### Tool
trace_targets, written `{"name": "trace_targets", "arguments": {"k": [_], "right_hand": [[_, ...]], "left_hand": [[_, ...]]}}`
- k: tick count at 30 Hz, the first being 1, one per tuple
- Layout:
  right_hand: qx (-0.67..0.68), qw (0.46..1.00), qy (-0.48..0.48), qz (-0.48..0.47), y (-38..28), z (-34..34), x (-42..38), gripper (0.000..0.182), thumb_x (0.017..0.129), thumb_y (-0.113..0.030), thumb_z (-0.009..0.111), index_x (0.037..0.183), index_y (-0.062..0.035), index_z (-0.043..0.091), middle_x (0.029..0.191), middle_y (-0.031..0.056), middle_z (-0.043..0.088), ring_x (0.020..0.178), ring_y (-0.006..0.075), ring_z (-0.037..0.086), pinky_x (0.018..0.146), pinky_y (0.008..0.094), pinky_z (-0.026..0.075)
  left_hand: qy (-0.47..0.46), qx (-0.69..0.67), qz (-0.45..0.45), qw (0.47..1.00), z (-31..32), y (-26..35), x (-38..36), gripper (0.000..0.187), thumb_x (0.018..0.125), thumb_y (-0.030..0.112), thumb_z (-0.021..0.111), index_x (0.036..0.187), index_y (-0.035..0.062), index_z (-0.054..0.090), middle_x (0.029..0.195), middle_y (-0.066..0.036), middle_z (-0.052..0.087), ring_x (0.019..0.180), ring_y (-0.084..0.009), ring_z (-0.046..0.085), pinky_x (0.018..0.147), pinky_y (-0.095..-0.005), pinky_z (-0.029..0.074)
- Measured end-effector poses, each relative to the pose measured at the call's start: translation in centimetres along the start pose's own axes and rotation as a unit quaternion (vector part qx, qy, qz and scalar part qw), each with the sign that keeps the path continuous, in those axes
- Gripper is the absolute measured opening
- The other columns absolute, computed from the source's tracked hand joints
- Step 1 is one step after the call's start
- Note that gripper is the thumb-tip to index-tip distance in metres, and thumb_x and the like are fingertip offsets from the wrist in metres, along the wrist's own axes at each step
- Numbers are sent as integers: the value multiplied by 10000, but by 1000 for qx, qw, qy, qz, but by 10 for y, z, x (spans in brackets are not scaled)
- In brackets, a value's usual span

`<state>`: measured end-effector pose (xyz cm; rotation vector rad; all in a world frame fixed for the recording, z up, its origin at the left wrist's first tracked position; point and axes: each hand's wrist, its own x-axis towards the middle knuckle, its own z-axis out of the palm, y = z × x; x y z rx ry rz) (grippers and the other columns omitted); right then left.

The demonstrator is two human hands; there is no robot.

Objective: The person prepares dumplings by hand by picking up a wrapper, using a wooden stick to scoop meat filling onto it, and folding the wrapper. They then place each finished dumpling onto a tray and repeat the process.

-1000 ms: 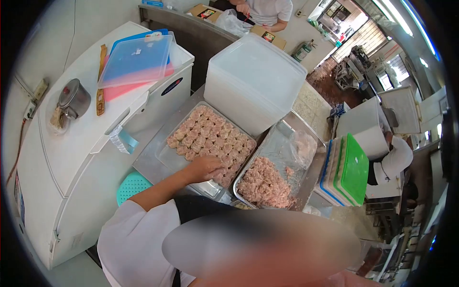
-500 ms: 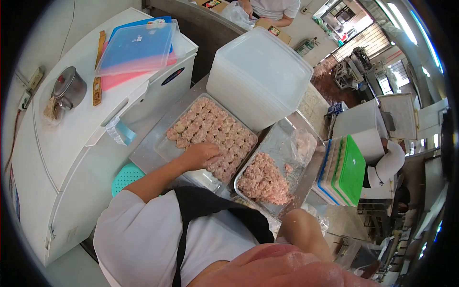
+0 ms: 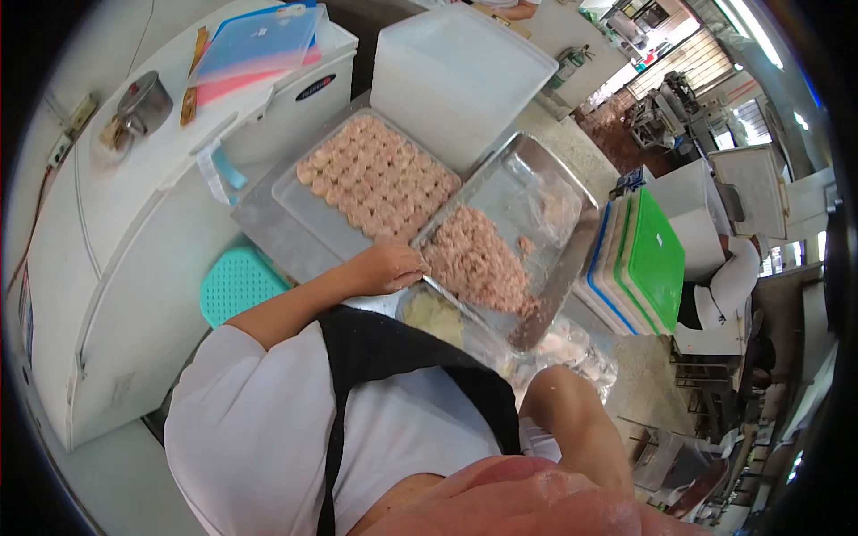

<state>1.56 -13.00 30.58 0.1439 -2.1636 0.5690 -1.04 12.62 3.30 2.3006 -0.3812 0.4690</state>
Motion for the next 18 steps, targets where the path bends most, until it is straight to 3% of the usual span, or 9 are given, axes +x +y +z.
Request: {"name": "trace_targets", "arguments": {"k": [2, 4, 5, 12, 13, 15, 17, 18], "right_hand": [[4, 1000, 6, -5, -26, 24, 5, 239, 960, -233, 471, 1006, -54, 624, 1035, 120, 630, 930, 223, 612, 756, 276, 490], [52, 990, 130, 0, -49, 47, -9, 192, 930, -186, 483, 973, -56, 617, 971, 90, 623, 913, 193, 604, 743, 272, 487], [51, 990, 134, 0, -61, 54, -10, 192, 930, -186, 483, 973, -56, 617, 971, 90, 623, 913, 193, 604, 743, 272, 487], [100, 994, -33, -2, -149, 75, -5, 164, 918, -165, 481, 948, -59, 603, 970, 62, 608, 924, 188, 590, 750, 268, 484], [109, 992, -58, -6, -155, 75, -6, 161, 916, -162, 481, 944, -59, 601, 970, 58, 606, 925, 187, 588, 751, 268, 483], [124, 992, -10, -5, -159, 71, -13, 155, 920, -164, 474, 927, -70, 596, 972, 48, 599, 928, 187, 585, 750, 267, 482], [133, 991, 33, 0, -168, 77, -15, 152, 923, -165, 467, 910, -80, 591, 973, 38, 593, 930, 186, 581, 749, 267, 481], [127, 992, 25, -3, -172, 79, -15, 151, 924, -166, 467, 910, -81, 591, 974, 39, 593, 930, 186, 581, 748, 265, 481]], "left_hand": [[21, -17, 12, 1000, 22, 23, -4, 126, 820, 118, 652, 920, 42, 642, 822, -113, 597, 787, -293, 593, 679, -381, 485], [1, -2, -14, 1000, 41, 43, -10, 133, 833, 126, 642, 933, 38, 640, 850, -116, 604, 802, -302, 594, 693, -386, 485], [30, -5, -21, 999, 53, 48, -12, 134, 838, 127, 635, 939, 38, 638, 866, -121, 607, 815, -308, 596, 704, -389, 486], [60, 39, -69, 995, 99, 93, -21, 147, 860, 138, 603, 985, 68, 640, 951, -132, 623, 896, -322, 604, 790, -383, 486], [60, 40, -108, 992, 96, 105, -17, 147, 863, 141, 600, 986, 68, 637, 960, -130, 623, 909, -320, 602, 803, -387, 483], [56, 38, -154, 986, 100, 112, -18, 147, 866, 144, 597, 987, 68, 634, 968, -127, 623, 921, -318, 600, 817, -390, 479], [154, 132, -96, 974, 104, 105, -17, 159, 865, 152, 596, 991, 60, 628, 966, -122, 619, 936, -318, 595, 827, -394, 475], [157, 136, -97, 973, 103, 100, -17, 159, 865, 152, 596, 991, 60, 628, 966, -122, 619, 936, -318, 595, 827, -394, 475]]}}
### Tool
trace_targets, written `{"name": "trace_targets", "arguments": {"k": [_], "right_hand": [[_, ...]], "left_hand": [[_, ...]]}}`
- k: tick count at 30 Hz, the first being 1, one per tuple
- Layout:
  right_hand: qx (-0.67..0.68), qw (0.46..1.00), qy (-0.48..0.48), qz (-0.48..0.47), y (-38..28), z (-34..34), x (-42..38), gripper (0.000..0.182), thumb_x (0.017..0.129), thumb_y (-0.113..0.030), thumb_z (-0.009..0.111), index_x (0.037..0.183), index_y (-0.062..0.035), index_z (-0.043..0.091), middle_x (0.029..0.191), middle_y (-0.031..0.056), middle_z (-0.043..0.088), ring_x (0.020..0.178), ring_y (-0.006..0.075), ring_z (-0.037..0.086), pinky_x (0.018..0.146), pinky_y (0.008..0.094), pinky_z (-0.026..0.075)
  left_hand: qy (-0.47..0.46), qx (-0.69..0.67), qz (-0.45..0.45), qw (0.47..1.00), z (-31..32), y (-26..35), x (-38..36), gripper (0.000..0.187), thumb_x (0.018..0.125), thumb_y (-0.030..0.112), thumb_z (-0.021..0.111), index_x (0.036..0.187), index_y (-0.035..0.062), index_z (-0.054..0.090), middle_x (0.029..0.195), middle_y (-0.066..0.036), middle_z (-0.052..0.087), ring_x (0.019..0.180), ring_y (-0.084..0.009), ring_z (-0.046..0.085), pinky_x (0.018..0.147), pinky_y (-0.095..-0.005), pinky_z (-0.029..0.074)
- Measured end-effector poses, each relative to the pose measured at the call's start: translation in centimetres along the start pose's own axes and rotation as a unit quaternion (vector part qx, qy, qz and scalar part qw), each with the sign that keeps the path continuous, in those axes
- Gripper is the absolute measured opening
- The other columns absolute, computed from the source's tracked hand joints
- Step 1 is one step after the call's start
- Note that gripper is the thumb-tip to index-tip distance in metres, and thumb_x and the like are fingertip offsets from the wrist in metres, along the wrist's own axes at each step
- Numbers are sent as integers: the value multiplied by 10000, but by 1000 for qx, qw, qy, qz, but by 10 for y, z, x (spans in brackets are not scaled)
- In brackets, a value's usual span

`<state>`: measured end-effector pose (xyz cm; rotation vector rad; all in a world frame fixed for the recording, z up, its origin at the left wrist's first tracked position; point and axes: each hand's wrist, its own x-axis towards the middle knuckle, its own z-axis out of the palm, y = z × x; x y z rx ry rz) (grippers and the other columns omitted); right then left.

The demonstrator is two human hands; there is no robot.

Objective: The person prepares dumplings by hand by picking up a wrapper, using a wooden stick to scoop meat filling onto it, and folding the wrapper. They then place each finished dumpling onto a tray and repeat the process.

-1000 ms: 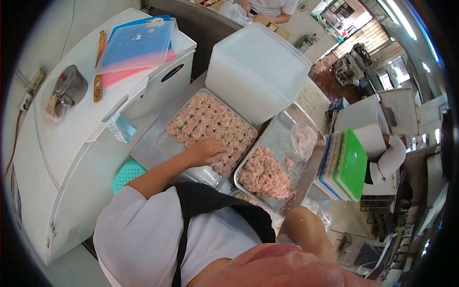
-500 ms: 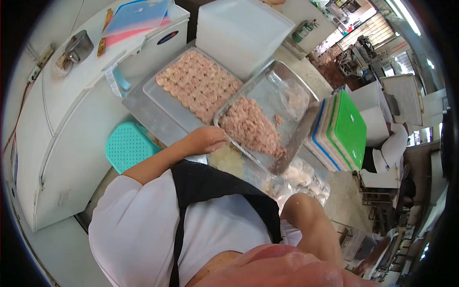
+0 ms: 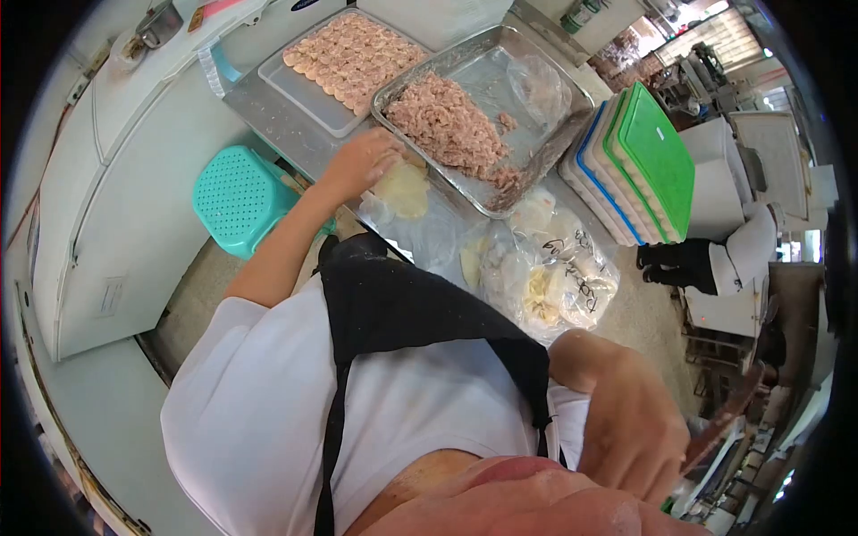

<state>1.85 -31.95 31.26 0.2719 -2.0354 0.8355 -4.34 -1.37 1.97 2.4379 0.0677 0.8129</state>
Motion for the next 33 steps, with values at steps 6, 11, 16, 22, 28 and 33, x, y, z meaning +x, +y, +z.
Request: {"name": "trace_targets", "arguments": {"k": [6, 11, 16, 22, 28, 33], "right_hand": [[-16, 999, -32, -12, -13, 18, 0, 148, 924, -170, 466, 911, -86, 588, 978, 41, 591, 929, 184, 581, 745, 257, 477], [-23, 999, -36, -12, -9, 18, 0, 149, 925, -172, 465, 916, -87, 587, 980, 42, 590, 930, 183, 582, 745, 254, 476], [-14, 999, -37, -14, -9, 11, -1, 153, 926, -173, 463, 929, -86, 589, 981, 42, 591, 933, 184, 582, 747, 255, 476], [10, 999, -34, -16, 13, -10, 3, 159, 928, -174, 460, 945, -86, 591, 983, 42, 591, 936, 184, 582, 750, 255, 476], [19, 999, -45, -19, 27, -24, 9, 166, 930, -175, 457, 961, -85, 593, 985, 42, 591, 939, 184, 582, 752, 256, 476], [23, 998, -47, -26, 31, -30, 8, 173, 932, -175, 454, 974, -84, 595, 986, 42, 592, 941, 185, 582, 754, 256, 475]], "left_hand": [[-121, 40, -159, 979, 15, -15, -18, 226, 815, 151, 631, 1023, 63, 618, 965, -137, 598, 943, -321, 574, 844, -403, 463], [-101, 127, -22, 987, 49, -7, -34, 234, 768, 197, 676, 966, 77, 639, 918, -123, 565, 935, -313, 557, 811, -395, 462], [-161, 30, -97, 982, 36, -28, -20, 200, 786, 207, 672, 945, 87, 674, 949, -97, 555, 1000, -303, 523, 837, -386, 444], [-35, 82, -48, 995, 9, -29, -12, 166, 821, 190, 630, 930, 79, 688, 932, -75, 563, 951, -295, 522, 811, -381, 437], [-82, 9, 3, 997, 43, -14, -33, 211, 805, 171, 632, 996, 83, 652, 972, -63, 574, 918, -281, 520, 798, -377, 429], [-74, 81, 58, 992, 53, -23, -39, 166, 786, 173, 645, 931, 92, 639, 983, -85, 575, 889, -284, 529, 792, -385, 429]]}}
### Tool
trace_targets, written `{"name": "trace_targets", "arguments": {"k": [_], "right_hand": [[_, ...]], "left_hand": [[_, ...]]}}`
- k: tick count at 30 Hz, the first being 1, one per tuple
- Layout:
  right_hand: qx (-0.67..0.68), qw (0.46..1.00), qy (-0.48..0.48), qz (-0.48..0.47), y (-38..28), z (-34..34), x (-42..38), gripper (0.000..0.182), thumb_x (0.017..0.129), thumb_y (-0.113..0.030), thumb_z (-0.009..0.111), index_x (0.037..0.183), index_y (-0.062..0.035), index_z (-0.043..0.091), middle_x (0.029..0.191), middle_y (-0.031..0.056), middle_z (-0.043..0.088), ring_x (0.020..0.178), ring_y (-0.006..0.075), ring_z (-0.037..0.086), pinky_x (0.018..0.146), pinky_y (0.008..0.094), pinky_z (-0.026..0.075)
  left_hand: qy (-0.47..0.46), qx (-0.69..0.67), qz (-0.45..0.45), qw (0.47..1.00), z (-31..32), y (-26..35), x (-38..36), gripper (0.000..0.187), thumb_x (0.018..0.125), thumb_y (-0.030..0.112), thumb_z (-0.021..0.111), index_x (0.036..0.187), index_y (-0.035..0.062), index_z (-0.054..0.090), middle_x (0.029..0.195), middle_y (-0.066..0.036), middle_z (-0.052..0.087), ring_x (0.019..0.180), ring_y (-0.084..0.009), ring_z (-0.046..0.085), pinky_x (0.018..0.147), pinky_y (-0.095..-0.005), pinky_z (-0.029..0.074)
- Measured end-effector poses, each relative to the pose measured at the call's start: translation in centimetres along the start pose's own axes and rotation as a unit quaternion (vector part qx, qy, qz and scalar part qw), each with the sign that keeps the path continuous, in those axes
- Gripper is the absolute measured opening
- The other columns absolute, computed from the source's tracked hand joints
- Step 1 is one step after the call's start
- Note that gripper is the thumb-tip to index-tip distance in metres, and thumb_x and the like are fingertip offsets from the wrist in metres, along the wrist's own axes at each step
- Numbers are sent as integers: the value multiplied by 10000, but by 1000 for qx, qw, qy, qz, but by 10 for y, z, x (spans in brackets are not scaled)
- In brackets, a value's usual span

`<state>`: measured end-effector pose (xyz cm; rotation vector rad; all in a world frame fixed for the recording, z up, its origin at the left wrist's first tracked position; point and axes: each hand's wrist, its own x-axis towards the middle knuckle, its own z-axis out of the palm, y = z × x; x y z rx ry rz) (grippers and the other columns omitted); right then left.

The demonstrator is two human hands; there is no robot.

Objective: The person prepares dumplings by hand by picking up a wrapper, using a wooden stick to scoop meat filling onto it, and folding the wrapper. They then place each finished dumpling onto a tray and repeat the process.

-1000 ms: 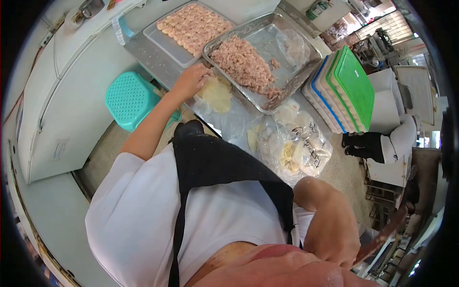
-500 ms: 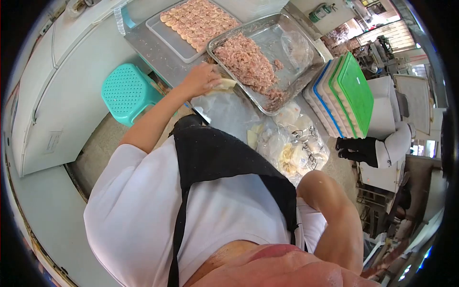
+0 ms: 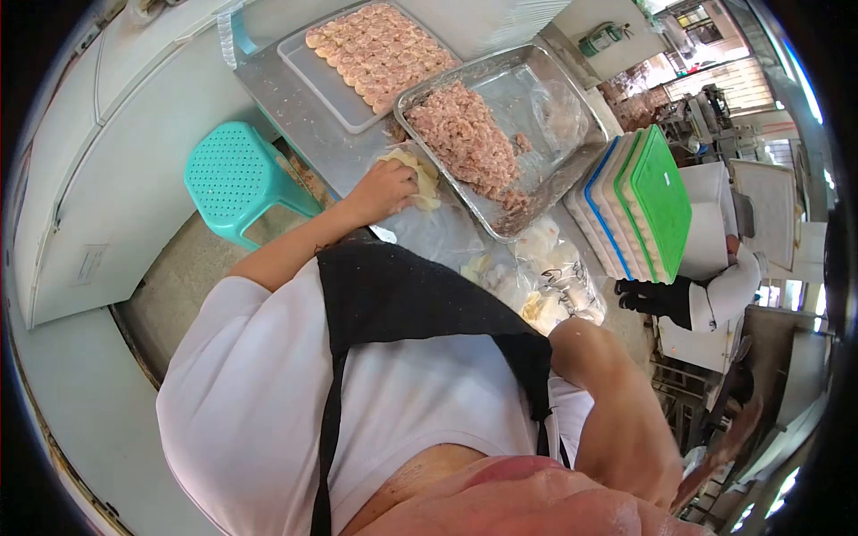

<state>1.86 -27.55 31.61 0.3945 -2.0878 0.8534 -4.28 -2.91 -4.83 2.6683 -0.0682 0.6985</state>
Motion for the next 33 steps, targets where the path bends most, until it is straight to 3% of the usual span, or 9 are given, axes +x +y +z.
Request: {"name": "trace_targets", "arguments": {"k": [12, 14, 17, 20, 23, 26, 29, 30, 33], "right_hand": [[18, 1000, 2, -7, -13, 32, -18, 199, 934, -162, 446, 1038, -76, 593, 1013, 48, 591, 959, 191, 580, 763, 263, 476], [42, 999, 9, 9, -16, 55, -33, 217, 934, -148, 443, 1076, -69, 588, 1038, 54, 590, 972, 197, 577, 767, 268, 477], [107, 993, 25, 45, -28, 67, -42, 222, 938, -110, 450, 1064, -50, 623, 1062, 93, 622, 975, 222, 601, 768, 323, 508], [106, 994, 7, 23, -43, 57, -42, 207, 931, -129, 453, 1025, -59, 623, 1031, 84, 620, 940, 220, 596, 773, 329, 500], [108, 994, -8, -1, -58, 43, -42, 196, 924, -149, 457, 986, -67, 623, 1000, 74, 618, 904, 217, 590, 777, 336, 492], [112, 993, -22, -26, -69, 28, -41, 190, 916, -169, 460, 947, -76, 624, 969, 64, 615, 868, 215, 585, 781, 342, 484], [106, 993, -29, -49, -75, 26, -42, 191, 909, -188, 464, 908, -85, 624, 938, 54, 613, 833, 213, 580, 785, 348, 476], [-182, 953, 79, -229, -58, 35, -35, 134, 871, -99, 530, 961, -84, 628, 988, 86, 622, 795, 197, 608, 717, 345, 523], [-248, 952, 95, -152, -44, 1, -2, 207, 866, -82, 541, 1036, -64, 656, 998, 78, 635, 874, 232, 615, 781, 375, 528]], "left_hand": [[59, -108, -78, 989, -22, 13, 23, 249, 862, 188, 591, 1049, 26, 618, 919, -127, 597, 882, -317, 568, 767, -382, 444], [44, -245, -229, 941, -29, 28, 28, 268, 881, 204, 588, 1075, 20, 607, 950, -132, 612, 855, -290, 592, 753, -347, 457], [42, -361, -277, 889, -21, 24, 26, 275, 889, 223, 592, 1076, 21, 603, 950, -128, 625, 853, -277, 599, 752, -333, 463], [43, -338, -311, 887, -34, 40, 35, 255, 885, 207, 594, 1068, 30, 607, 941, -124, 625, 856, -282, 593, 762, -345, 461], [-2, -237, -199, 951, -34, 30, 33, 246, 875, 192, 605, 1063, 34, 617, 954, -124, 619, 856, -292, 590, 767, -355, 461], [35, -172, -104, 979, -25, 14, 31, 240, 872, 173, 599, 1063, 29, 624, 964, -127, 623, 866, -294, 592, 770, -361, 464], [35, -212, -156, 964, -22, 14, 32, 245, 872, 165, 594, 1072, 26, 626, 974, -134, 628, 890, -301, 593, 781, -364, 465], [34, -214, -154, 964, -23, 16, 33, 245, 872, 165, 594, 1072, 26, 626, 974, -134, 628, 890, -301, 593, 781, -364, 465], [47, -229, -164, 958, -25, 20, 38, 239, 879, 150, 579, 1080, 29, 624, 972, -141, 625, 904, -309, 591, 789, -370, 465]]}}
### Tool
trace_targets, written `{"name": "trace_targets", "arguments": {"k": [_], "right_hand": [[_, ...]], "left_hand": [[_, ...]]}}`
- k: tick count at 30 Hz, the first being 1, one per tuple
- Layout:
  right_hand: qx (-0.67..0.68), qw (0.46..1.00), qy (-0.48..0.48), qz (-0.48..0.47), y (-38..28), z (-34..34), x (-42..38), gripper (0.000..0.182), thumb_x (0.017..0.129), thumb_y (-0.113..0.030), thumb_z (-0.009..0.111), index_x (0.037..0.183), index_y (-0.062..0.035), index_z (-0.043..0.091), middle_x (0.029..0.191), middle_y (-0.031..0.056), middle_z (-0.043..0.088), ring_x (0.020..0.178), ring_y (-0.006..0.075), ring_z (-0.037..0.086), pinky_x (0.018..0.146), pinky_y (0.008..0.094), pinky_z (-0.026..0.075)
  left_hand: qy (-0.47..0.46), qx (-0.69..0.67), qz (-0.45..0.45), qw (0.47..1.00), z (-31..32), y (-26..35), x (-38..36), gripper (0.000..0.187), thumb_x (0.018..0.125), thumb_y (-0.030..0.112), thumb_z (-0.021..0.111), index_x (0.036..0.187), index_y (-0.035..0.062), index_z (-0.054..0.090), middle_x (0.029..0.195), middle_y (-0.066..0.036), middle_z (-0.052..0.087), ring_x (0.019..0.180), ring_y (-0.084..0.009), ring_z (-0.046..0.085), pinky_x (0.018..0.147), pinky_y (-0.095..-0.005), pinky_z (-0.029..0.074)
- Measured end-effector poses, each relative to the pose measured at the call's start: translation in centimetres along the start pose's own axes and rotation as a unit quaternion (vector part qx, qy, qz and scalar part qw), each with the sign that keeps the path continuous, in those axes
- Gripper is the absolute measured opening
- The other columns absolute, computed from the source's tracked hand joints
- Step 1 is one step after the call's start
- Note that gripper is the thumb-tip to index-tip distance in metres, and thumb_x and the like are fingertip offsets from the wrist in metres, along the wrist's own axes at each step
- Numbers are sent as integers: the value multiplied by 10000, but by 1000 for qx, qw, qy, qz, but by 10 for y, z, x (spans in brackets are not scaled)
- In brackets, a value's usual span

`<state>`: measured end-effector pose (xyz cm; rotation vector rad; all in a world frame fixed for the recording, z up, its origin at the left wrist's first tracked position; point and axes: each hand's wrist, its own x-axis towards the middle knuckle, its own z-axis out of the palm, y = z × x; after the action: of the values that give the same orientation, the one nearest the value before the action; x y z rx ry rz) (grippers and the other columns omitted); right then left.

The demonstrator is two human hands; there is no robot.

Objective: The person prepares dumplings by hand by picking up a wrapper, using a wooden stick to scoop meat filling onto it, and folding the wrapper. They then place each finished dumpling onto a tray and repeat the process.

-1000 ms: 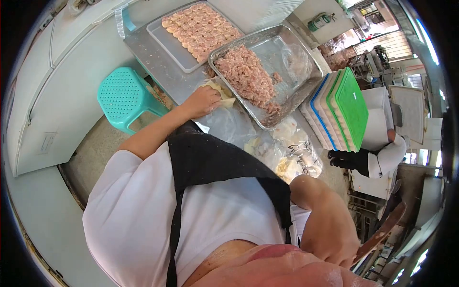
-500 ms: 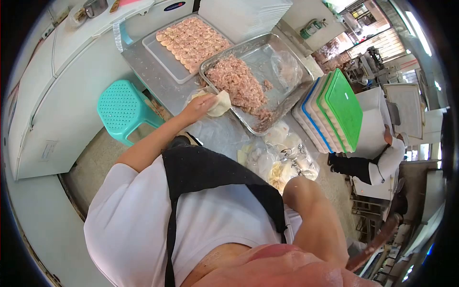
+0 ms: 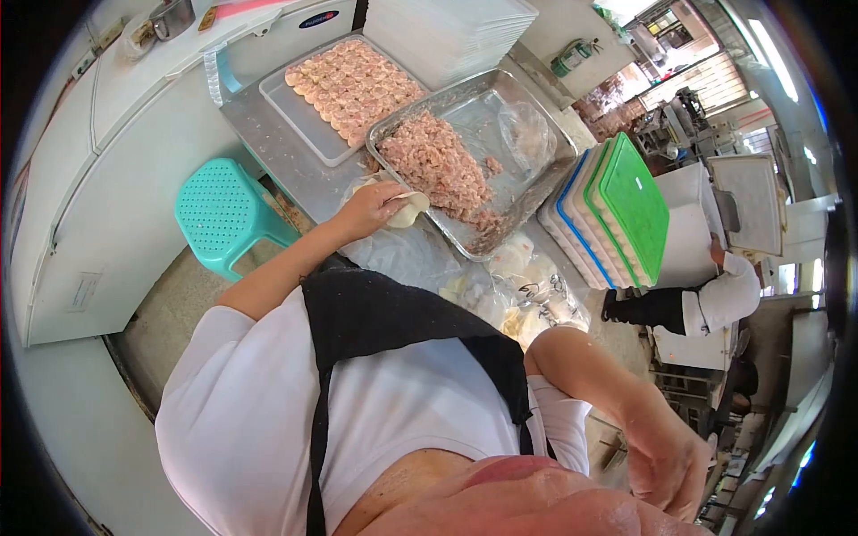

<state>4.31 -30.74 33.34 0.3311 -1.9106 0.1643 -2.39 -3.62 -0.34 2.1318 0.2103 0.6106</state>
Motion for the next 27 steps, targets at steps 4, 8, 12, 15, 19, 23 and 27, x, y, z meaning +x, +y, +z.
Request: {"name": "trace_targets", "arguments": {"k": [4, 8, 12, 15, 19, 23, 27], "right_hand": [[60, 998, -5, 3, -14, 1, -6, 199, 904, -78, 501, 1019, -42, 659, 1024, 109, 644, 919, 239, 622, 781, 377, 536], [110, 994, -12, -3, -32, 6, -10, 216, 942, -73, 461, 1003, -20, 662, 1051, 140, 654, 964, 245, 629, 780, 380, 543], [59, 989, 122, -62, -39, 11, -10, 250, 957, -41, 441, 1028, -14, 679, 1012, 175, 668, 957, 290, 642, 811, 420, 563], [57, 988, 130, -61, -35, 9, -9, 287, 958, -15, 418, 1101, -35, 665, 1031, 184, 657, 969, 324, 632, 814, 409, 565], [54, 981, 157, -97, -33, 11, 5, 173, 858, 51, 500, 912, 0, 656, 903, 131, 648, 823, 238, 640, 660, 358, 562], [34, 977, 175, -116, -37, 11, 8, 115, 784, 101, 562, 771, 27, 649, 807, 92, 642, 714, 173, 646, 545, 319, 560], [228, 969, 46, -85, -41, -1, -8, 104, 786, 94, 574, 809, 45, 662, 824, 128, 658, 762, 190, 657, 616, 347, 583]], "left_hand": [[32, 4, 23, 999, 4, 3, -3, 239, 885, 132, 565, 1097, 32, 614, 999, -143, 610, 924, -320, 580, 811, -380, 463], [19, 10, 18, 1000, 1, 11, -9, 227, 882, 113, 561, 1089, 31, 605, 995, -135, 588, 953, -319, 561, 830, -382, 455], [36, 23, 46, 998, 3, 12, -16, 217, 878, 106, 563, 1076, 31, 605, 994, -129, 578, 941, -319, 556, 827, -380, 451], [64, 14, 39, 997, 3, 15, -21, 197, 875, 95, 562, 1056, 32, 608, 993, -129, 569, 928, -319, 552, 818, -379, 448], [69, 39, 53, 995, 3, 20, -25, 196, 882, 109, 572, 1054, 22, 603, 1007, -141, 573, 947, -323, 562, 823, -374, 453], [45, 10, 3, 999, 8, 22, -25, 187, 880, 157, 587, 1005, 20, 614, 955, -141, 574, 898, -321, 563, 790, -370, 459], [51, 26, 14, 998, 9, 32, -22, 227, 893, 193, 582, 1034, 19, 617, 937, -147, 610, 867, -308, 587, 776, -355, 464]]}}
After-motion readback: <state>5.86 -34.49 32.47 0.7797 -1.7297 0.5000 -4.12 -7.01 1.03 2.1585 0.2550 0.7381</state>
